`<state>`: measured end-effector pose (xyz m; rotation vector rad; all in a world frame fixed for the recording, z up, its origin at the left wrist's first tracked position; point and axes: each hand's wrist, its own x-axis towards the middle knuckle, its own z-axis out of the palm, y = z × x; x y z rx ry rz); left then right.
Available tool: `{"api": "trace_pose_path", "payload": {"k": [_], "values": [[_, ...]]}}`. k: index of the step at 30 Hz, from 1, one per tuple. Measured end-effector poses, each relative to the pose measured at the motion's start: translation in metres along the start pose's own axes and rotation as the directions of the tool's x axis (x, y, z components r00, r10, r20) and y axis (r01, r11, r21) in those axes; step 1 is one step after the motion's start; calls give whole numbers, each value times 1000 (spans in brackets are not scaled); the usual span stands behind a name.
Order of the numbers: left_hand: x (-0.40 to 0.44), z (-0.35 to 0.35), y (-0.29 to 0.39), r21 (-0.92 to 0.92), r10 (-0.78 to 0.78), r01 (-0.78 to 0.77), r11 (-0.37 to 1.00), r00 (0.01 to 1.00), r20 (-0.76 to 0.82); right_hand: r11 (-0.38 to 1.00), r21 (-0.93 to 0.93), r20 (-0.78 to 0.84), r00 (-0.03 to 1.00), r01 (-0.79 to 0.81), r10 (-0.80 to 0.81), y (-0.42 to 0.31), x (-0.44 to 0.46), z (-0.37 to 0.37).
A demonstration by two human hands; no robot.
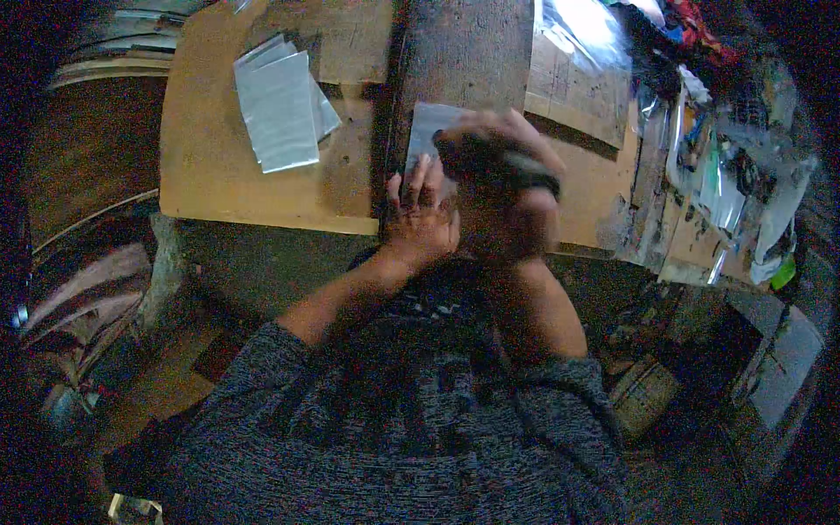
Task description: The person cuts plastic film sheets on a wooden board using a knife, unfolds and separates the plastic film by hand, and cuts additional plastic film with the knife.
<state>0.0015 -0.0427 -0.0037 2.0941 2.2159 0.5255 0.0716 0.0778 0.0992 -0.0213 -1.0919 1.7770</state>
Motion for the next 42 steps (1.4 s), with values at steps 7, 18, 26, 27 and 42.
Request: {"api": "trace_pose_path", "payload": {"k": [7, 18, 26, 27, 42], "values": [[1, -3, 3, -52, -23, 24, 998, 1000, 20, 995, -95, -172, 985, 10, -27, -19, -12, -7], [2, -6, 3, 10, -25, 25, 1000, 1000, -2, 954, -296, -310, 949, -49, -48, -40, -26, -10], [-25, -3, 0, -35, 77, -79, 996, 995, -60, 961, -277, -281, 958, -21, -60, -42, -25, -6], [-24, -5, 0, -45, 80, -82, 996, 996, -47, 959, -282, -285, 955, -3, -80, -42, -26, -2], [-29, 9, 0, -64, 58, -67, 996, 990, -126, 987, -52, -341, 932, -150, 123, -13, -33, 31]]}}
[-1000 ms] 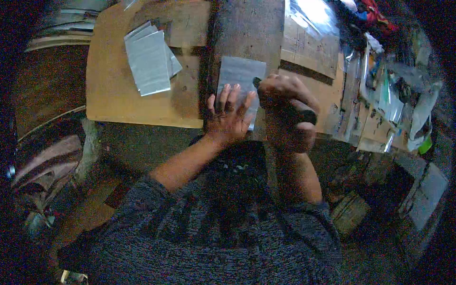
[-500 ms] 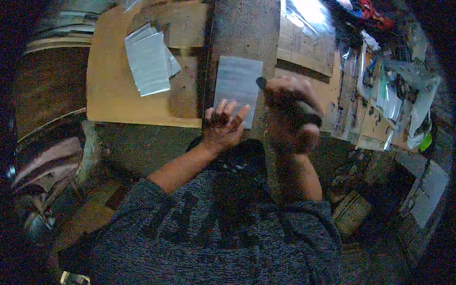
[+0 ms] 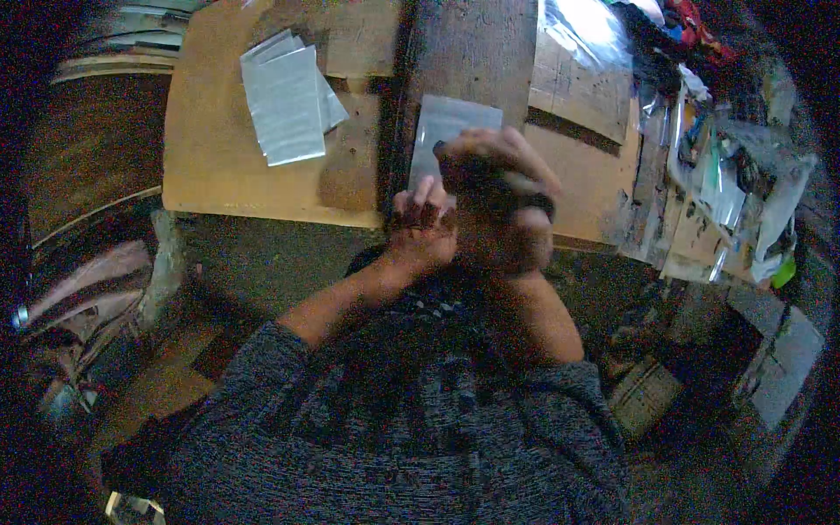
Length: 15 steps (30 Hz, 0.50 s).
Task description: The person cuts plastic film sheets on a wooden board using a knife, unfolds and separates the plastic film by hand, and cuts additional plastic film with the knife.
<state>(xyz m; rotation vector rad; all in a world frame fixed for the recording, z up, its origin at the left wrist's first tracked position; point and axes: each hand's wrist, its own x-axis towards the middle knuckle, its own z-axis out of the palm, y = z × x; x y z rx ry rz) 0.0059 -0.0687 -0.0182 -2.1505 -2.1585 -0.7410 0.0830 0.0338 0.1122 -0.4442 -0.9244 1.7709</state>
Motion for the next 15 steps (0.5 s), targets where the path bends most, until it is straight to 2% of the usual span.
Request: {"api": "trace_pose_path", "payload": {"k": [2, 4, 6, 8, 10, 12, 13, 14, 15], "values": [[1, -6, 1, 12, 0, 0, 1000, 1000, 17, 994, 100, -38, 998, 54, -50, -5, -5, 1], [0, -11, 3, 17, 3, -4, 1000, 999, 43, 990, -138, 92, 995, -16, 29, -5, -6, -17], [5, -9, 3, 12, 1, -1, 1000, 997, 73, 988, 38, 259, 954, 147, -152, -2, 7, -22], [4, -10, 4, 54, 19, -22, 998, 998, 57, 985, 165, -18, 999, 49, -47, -15, -1, -10], [6, -10, 2, 102, 29, -33, 994, 999, 36, 992, 52, 35, 992, 117, -119, -19, -5, -19], [5, -11, 3, 55, 15, -19, 998, 998, 65, 983, 6, 151, 972, 184, -182, -11, -2, -27], [6, -11, 4, 50, 20, -23, 998, 998, 66, 978, -187, -26, 995, 87, -93, -25, -7, -19], [8, -11, 4, 67, 19, -22, 998, 999, 51, 978, -187, -22, 995, 91, -97, -29, -4, -19], [8, -12, 4, 82, 17, -21, 996, 999, 41, 990, -49, 43, 990, 136, -134, -32, -4, -20]]}}
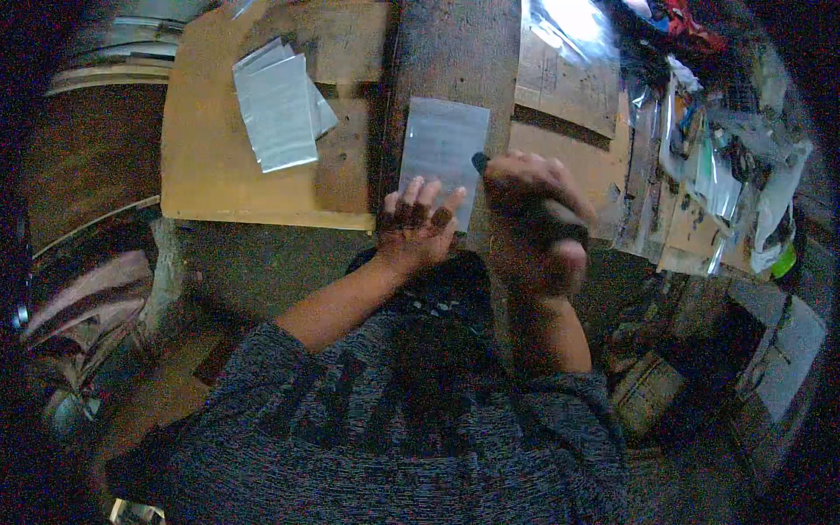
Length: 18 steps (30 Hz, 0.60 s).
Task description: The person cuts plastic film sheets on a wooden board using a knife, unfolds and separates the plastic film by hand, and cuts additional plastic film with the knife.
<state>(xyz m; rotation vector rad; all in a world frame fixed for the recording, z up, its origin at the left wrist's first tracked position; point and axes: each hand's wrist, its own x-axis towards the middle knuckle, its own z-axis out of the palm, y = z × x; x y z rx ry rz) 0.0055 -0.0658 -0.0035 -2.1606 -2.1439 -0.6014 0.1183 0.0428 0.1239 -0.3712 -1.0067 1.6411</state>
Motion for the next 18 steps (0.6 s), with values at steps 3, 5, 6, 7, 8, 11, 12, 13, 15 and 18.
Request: {"api": "trace_pose_path", "payload": {"k": [3, 5, 6, 7, 8, 11, 12, 13, 15, 18], "values": [[-2, 3, -1, 12, 8, -8, 1000, 1000, -2, 1000, -2, 44, 999, 10, -10, -6, 0, -5], [-2, 4, 0, 13, 17, -16, 1000, 1000, -6, 976, -218, -21, 1000, -8, 3, -4, 4, -2], [-2, 4, -1, 20, 19, -19, 1000, 1000, -11, 976, -216, -18, 1000, -4, 0, -4, 4, 3], [-2, 3, -1, 23, 18, -18, 1000, 1000, -13, 988, -151, -8, 999, 30, -31, -5, 3, 10], [-2, 2, -1, 2, 12, -12, 1000, 1000, -19, 994, -85, 1, 998, 62, -62, -6, 2, 17], [-3, 1, -1, -61, 5, -6, 998, 1000, -23, 998, -57, 42, 999, -20, 22, 2, -6, 31], [-4, 1, -2, -99, 2, -4, 995, 1000, -24, 999, -43, 59, 998, -34, 36, 9, -10, 32], [-7, 7, -3, -96, -2, 0, 995, 1000, -22, 998, -29, 76, 996, -48, 50, 16, -15, 32], [-12, 15, -3, -1, 1, -1, 1000, 998, 69, 995, 60, 12, 996, -86, 85, 39, -14, 31], [-9, 15, -4, -142, -26, 22, 990, 999, -24, 978, 157, 72, 989, -137, 127, 35, -1, 30]]}}
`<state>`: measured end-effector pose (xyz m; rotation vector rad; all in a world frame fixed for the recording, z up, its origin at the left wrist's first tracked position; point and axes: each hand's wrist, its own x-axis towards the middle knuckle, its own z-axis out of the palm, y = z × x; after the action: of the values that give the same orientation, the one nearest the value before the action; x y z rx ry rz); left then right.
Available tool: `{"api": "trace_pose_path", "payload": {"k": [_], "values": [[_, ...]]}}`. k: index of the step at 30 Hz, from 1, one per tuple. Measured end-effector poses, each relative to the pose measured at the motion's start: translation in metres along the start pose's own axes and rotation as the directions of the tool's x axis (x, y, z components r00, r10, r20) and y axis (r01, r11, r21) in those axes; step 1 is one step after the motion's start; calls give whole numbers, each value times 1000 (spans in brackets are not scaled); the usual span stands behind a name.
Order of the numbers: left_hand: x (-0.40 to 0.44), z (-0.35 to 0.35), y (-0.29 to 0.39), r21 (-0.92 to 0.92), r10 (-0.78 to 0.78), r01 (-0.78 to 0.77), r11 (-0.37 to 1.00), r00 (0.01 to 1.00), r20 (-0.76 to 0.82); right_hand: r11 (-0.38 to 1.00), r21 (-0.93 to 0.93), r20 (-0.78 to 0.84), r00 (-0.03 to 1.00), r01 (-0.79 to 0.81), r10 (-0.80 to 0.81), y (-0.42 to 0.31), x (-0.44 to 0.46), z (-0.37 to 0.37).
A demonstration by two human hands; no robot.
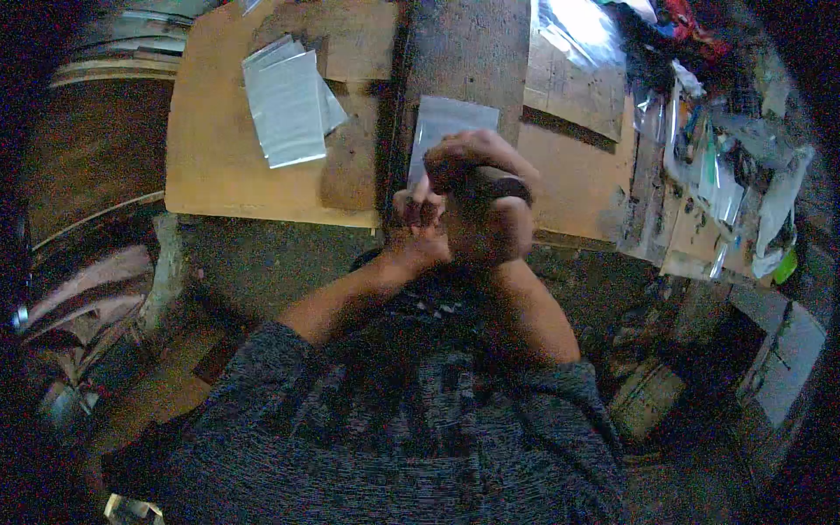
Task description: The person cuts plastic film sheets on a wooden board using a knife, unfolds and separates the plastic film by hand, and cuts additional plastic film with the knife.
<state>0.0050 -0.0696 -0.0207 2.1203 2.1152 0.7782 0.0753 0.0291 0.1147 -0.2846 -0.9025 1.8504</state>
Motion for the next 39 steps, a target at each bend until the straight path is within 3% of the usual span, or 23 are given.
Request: {"api": "trace_pose_path", "payload": {"k": [3, 4, 7, 8, 11, 12, 15, 16, 19, 21, 25, 26, 28, 31, 34, 39], "values": [[0, -1, 0, 11, 19, -19, 1000, 1000, -10, 999, -32, 62, 998, 31, -29, -9, -14, -13], [1, -3, 2, 55, 29, -27, 998, 999, -25, 993, -96, -16, 997, 70, -72, -9, -21, -12], [3, -6, 6, 124, 18, -21, 992, 1000, 21, 963, -248, 213, 976, 106, -53, -17, -9, -23], [4, -7, 4, 127, 21, -23, 992, 1000, 17, 964, -259, 31, 998, 59, -53, -24, -14, -17], [5, -9, 3, 94, 33, -35, 995, 999, 20, 985, 67, 24, 987, 156, -158, -17, -18, -22], [5, -9, 3, 104, 31, -34, 994, 999, 35, 988, -31, -98, 983, 150, -153, -13, -23, -24], [7, -9, 7, 115, 29, -33, 993, 999, 39, 970, -225, 118, 990, 97, -72, -35, -15, -38], [8, -10, 8, 122, 26, -29, 992, 999, 32, 964, -235, -4, 991, 126, -131, -38, -18, -23], [10, -9, 8, 132, 20, -24, 991, 999, 28, 980, -145, -73, 986, 138, -150, -38, -21, -30], [9, -6, 8, 117, 19, -24, 993, 999, 45, 936, -332, -81, 985, 117, -152, -38, -12, -29], [-13, -16, 3, 109, 52, -63, 992, 993, 104, 954, -256, -29, 985, 158, -171, -36, -12, -35], [-21, -21, 3, 108, 53, -64, 992, 993, 104, 948, -282, -96, 979, 148, -181, -35, -16, -34], [-33, -33, 2, 129, 37, -73, 989, 964, 265, 942, -310, -168, 967, 131, -190, -35, -21, -32], [-36, -38, -1, 80, 35, -69, 994, 928, 371, 982, -47, -118, 975, 185, -189, -33, -21, -26], [-37, -37, 0, 114, 55, -96, 989, 946, 320, 979, -43, 79, 977, 201, -197, -25, -23, -14], [-41, -35, -1, 85, 36, -70, 994, 937, 347, 989, -105, 5, 995, 101, -101, -17, -24, 18]]}}
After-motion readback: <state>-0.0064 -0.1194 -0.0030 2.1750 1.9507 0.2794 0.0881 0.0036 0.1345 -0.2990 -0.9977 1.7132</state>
